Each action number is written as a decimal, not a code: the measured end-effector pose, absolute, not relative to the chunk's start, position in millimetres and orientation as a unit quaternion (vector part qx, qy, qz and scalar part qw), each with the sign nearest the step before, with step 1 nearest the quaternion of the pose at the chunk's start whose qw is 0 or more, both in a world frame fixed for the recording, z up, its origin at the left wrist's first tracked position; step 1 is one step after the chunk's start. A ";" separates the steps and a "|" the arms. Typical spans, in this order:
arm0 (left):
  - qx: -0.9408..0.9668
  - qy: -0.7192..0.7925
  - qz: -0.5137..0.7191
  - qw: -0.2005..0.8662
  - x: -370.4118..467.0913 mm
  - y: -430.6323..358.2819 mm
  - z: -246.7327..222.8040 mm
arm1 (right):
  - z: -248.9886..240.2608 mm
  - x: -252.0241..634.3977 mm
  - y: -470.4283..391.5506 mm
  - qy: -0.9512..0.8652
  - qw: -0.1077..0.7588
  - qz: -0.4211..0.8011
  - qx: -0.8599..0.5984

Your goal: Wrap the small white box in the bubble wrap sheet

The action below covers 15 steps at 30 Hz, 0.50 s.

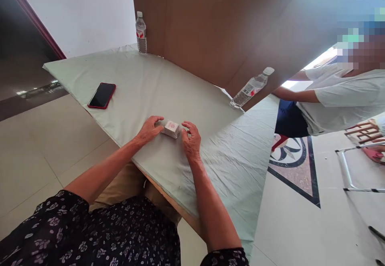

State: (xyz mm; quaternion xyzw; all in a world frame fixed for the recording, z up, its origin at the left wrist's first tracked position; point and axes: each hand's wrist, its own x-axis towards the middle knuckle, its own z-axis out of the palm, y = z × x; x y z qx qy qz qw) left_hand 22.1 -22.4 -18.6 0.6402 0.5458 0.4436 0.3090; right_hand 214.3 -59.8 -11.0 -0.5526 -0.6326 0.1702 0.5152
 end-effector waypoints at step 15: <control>0.718 0.492 0.401 0.284 38.5 -26.1 -22.7 | 15.1 216.1 -27.6 -0.817 0.294 0.032 -0.496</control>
